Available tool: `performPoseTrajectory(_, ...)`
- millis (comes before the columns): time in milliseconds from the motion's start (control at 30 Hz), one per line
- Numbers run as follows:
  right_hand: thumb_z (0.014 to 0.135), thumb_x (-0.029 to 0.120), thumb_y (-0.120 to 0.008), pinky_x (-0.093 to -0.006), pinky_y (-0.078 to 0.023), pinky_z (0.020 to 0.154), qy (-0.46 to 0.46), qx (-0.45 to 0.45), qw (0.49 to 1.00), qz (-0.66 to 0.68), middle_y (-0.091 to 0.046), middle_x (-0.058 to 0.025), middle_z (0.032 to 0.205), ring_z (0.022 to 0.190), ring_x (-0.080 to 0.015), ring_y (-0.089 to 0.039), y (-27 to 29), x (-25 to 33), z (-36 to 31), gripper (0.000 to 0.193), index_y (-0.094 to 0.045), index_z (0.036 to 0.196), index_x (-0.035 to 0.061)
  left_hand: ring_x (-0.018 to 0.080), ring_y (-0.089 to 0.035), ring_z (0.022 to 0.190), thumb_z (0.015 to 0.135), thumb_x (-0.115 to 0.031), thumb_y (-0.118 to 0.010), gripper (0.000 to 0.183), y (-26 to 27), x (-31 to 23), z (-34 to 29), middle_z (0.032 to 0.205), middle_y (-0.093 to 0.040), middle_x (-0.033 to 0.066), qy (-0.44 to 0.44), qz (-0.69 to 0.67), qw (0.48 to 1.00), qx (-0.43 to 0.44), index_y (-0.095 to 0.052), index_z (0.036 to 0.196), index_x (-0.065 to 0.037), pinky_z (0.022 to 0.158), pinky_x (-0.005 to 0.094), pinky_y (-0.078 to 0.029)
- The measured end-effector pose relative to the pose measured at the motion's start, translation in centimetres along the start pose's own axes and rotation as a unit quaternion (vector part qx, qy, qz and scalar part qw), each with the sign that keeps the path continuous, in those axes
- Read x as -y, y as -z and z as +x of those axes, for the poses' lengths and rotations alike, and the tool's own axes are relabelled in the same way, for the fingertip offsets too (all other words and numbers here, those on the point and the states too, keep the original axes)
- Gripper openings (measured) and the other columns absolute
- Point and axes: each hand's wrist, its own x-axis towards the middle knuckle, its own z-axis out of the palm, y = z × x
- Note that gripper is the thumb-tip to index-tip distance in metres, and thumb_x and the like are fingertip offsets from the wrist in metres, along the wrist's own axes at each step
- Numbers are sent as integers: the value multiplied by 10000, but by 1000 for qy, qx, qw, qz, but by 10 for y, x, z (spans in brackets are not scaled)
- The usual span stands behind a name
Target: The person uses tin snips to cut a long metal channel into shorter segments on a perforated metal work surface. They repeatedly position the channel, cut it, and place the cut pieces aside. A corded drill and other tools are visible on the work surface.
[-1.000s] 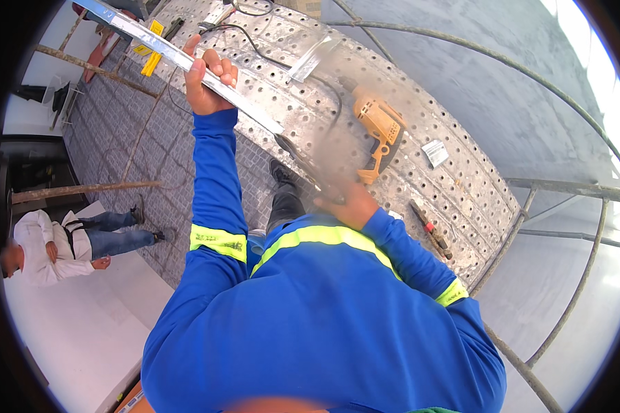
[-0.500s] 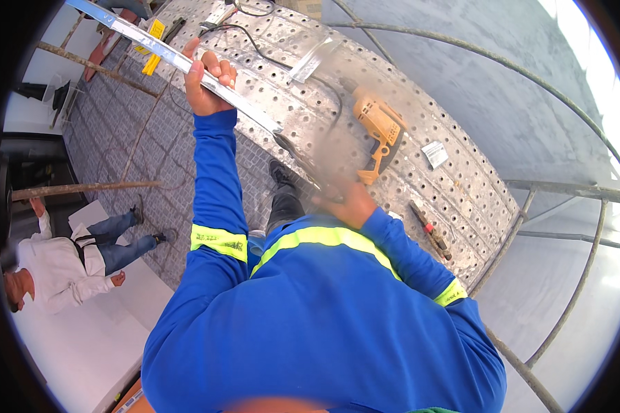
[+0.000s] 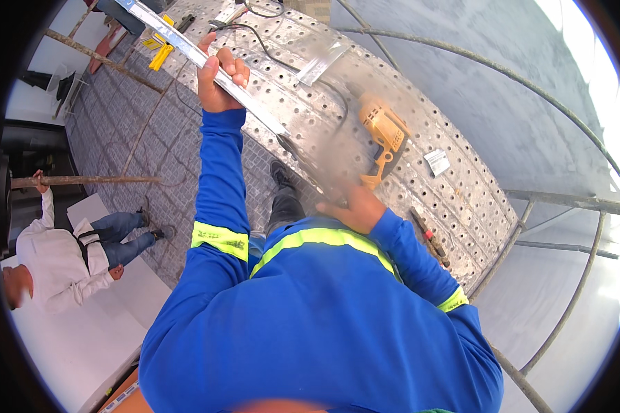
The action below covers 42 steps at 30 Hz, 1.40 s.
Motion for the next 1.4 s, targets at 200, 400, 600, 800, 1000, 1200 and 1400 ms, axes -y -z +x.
performPoseTrajectory(200, 928, 427, -754, -389, -507, 883, -12, 5, 1000, 27, -677, -167, 1012, 968, -277, -656, -2, 0, -1, 674, -535, 1394, -7, 176, -611, 532, 953, -173, -644, 506, 0, 3, 0, 688, -564, 57, -2, 13, 1000, 4, -442, 1407, -72, 468, 333, -545)
performPoseTrajectory(400, 913, 398, -769, -389, -512, 871, -7, -29, 1000, -3, -687, -165, 1011, 953, -267, -665, -8, 8, -1, 656, -553, 1382, -6, 182, -611, 542, 954, -190, -643, 515, 0, 3, -1, 690, -564, 56, -4, -10, 1000, -4, -436, 1410, -71, 481, 326, -543)
performPoseTrajectory(600, 917, 369, -770, -365, -511, 901, -9, 13, 1000, 7, -700, -148, 1042, 984, -251, -663, -2, 3, -1, 664, -528, 1410, -4, 183, -615, 550, 957, -197, -642, 516, 3, 4, 1, 712, -572, 53, 2, -23, 1000, 6, -439, 1416, -76, 483, 320, -539)
performPoseTrajectory(800, 925, 397, -761, -376, -502, 937, -26, 57, 997, 51, -694, -164, 1074, 1030, -269, -656, 7, -3, 2, 722, -482, 1443, -21, 177, -625, 553, 953, -169, -652, 511, 0, 5, 3, 719, -574, 58, 12, 3, 1000, 7, -445, 1412, -80, 467, 311, -535)
performPoseTrajectory(1000, 921, 439, -752, -402, -508, 931, -28, 17, 999, 8, -691, -202, 1082, 1042, -312, -667, 2, 3, -3, 732, -502, 1422, -32, 171, -635, 557, 954, -166, -657, 500, 0, 10, 3, 714, -576, 54, 0, -7, 1000, 2, -451, 1402, -83, 469, 309, -543)
performPoseTrajectory(1200, 920, 448, -746, -409, -511, 931, -46, 23, 998, -23, -691, -217, 1104, 1048, -329, -674, -1, 2, 1, 737, -504, 1422, -35, 163, -636, 558, 954, -154, -658, 494, 1, 13, 1, 704, -580, 54, 18, 10, 1000, -2, -453, 1397, -83, 476, 307, -550)
performPoseTrajectory(1400, 916, 431, -751, -406, -513, 935, -47, 41, 998, -6, -693, -213, 1103, 1060, -326, -675, 3, -2, 3, 745, -495, 1436, -36, 162, -637, 561, 949, -159, -673, 504, 1, 15, 3, 718, -588, 53, 18, 14, 1000, 2, -452, 1394, -76, 482, 305, -555)
